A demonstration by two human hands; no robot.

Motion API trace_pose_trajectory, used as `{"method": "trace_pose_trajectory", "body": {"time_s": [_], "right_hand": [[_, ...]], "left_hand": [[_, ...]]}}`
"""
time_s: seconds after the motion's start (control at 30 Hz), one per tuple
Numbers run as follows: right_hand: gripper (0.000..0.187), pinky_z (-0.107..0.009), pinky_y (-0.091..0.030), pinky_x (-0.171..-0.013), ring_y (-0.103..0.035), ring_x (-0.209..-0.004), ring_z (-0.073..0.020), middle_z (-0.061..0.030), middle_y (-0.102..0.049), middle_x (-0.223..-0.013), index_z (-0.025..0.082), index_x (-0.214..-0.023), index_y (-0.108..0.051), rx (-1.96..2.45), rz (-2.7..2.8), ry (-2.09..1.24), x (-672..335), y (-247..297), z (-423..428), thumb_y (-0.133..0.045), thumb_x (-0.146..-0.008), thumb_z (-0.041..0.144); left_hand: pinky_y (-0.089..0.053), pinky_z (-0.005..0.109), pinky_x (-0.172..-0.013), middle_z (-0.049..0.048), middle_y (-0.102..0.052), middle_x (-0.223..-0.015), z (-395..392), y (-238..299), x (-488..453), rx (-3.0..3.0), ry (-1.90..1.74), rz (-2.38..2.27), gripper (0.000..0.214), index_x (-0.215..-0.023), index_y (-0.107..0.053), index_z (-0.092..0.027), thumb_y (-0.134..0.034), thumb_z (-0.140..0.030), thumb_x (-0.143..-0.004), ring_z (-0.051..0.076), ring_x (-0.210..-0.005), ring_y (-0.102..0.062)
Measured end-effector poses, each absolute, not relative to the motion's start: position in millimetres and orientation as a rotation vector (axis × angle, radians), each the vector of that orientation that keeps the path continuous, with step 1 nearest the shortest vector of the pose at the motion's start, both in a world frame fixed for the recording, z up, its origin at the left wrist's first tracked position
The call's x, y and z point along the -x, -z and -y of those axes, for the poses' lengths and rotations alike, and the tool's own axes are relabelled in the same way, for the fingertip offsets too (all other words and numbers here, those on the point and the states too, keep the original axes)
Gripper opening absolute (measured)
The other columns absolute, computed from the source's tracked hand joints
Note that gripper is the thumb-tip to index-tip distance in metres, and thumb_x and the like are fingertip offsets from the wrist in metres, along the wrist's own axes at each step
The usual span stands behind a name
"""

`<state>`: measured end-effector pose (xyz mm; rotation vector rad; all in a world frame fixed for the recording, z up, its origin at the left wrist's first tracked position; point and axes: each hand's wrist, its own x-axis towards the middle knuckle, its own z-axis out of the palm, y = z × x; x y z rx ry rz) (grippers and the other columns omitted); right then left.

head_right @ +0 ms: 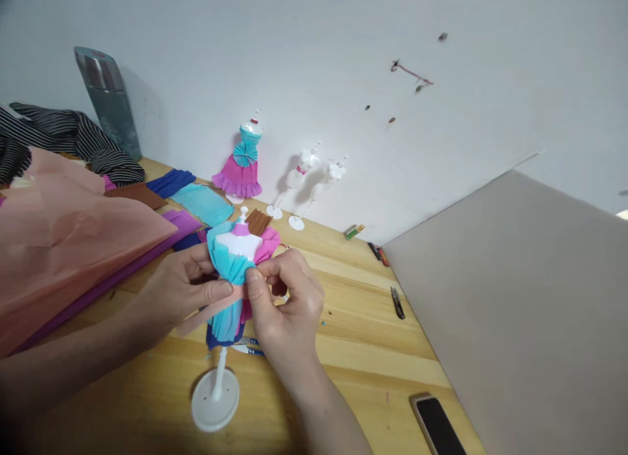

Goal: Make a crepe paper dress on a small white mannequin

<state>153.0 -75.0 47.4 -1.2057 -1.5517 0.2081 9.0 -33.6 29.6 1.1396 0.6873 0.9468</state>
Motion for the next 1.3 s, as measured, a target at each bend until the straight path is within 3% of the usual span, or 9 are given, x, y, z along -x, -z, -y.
{"method": "trace_pose_trajectory", "body": {"time_s": [0.27,0.43,0.63,1.03,1.17,1.3], "right_hand": [[0.018,-0.028,-0.037,-0.051,-0.047,-0.057,-0.0124,0.0015,-0.050,-0.062,0.019,-0.066,-0.056,1.157,1.582,-0.181,-155.4,-48.4,76.7,-0.058,-0.084,0.017],[0.008,-0.028,-0.037,-0.051,-0.046,-0.060,-0.0128,0.0005,-0.053,-0.070,0.020,-0.085,-0.063,1.122,1.599,-0.036,-153.5,-47.4,76.4,-0.062,-0.080,0.014],[0.015,-0.027,-0.037,-0.051,-0.046,-0.057,-0.0118,0.0015,-0.050,-0.064,0.019,-0.069,-0.058,1.152,1.607,-0.092,-152.2,-44.7,73.9,-0.061,-0.082,0.012],[0.020,-0.027,-0.036,-0.051,-0.044,-0.055,-0.0117,0.0031,-0.045,-0.062,0.020,-0.065,-0.053,1.235,1.430,-0.429,-154.4,-39.5,67.2,-0.060,-0.083,0.022],[0.015,-0.026,-0.035,-0.050,-0.043,-0.054,-0.0110,0.0032,-0.048,-0.063,0.020,-0.070,-0.056,1.176,1.410,-0.587,-160.5,-43.5,68.1,-0.060,-0.083,0.024],[0.003,-0.025,-0.035,-0.053,-0.045,-0.060,-0.0115,0.0023,-0.051,-0.071,0.021,-0.082,-0.063,1.119,1.423,-0.378,-160.0,-47.6,71.7,-0.060,-0.083,0.021]], "left_hand": [[-0.054,0.033,-0.081,0.0047,-0.075,-0.087,33.3,-29.1,-10.2,-1.059,-0.964,-0.663,0.027,-0.092,-0.064,-0.015,-0.072,-0.022,-0.068,0.019,-0.084,-0.070],[-0.054,0.036,-0.082,0.0055,-0.075,-0.088,32.7,-29.9,-10.8,-1.032,-0.955,-0.626,0.029,-0.094,-0.064,-0.014,-0.074,-0.024,-0.068,0.021,-0.085,-0.070],[-0.054,0.031,-0.077,0.0042,-0.075,-0.086,32.0,-31.3,-10.0,-1.081,-0.961,-0.670,0.026,-0.090,-0.064,-0.014,-0.073,-0.023,-0.067,0.018,-0.081,-0.070],[-0.054,0.030,-0.078,0.0036,-0.076,-0.090,30.9,-30.0,-8.0,-1.110,-0.947,-0.701,0.026,-0.094,-0.067,-0.016,-0.072,-0.021,-0.069,0.019,-0.085,-0.070],[-0.054,0.031,-0.080,0.0051,-0.076,-0.093,31.2,-30.5,-7.5,-1.123,-0.954,-0.728,0.029,-0.096,-0.067,-0.015,-0.073,-0.022,-0.068,0.020,-0.087,-0.070],[-0.053,0.033,-0.082,0.0064,-0.076,-0.094,31.4,-31.3,-7.1,-1.140,-0.962,-0.729,0.030,-0.096,-0.067,-0.014,-0.073,-0.022,-0.068,0.022,-0.088,-0.070]]}}
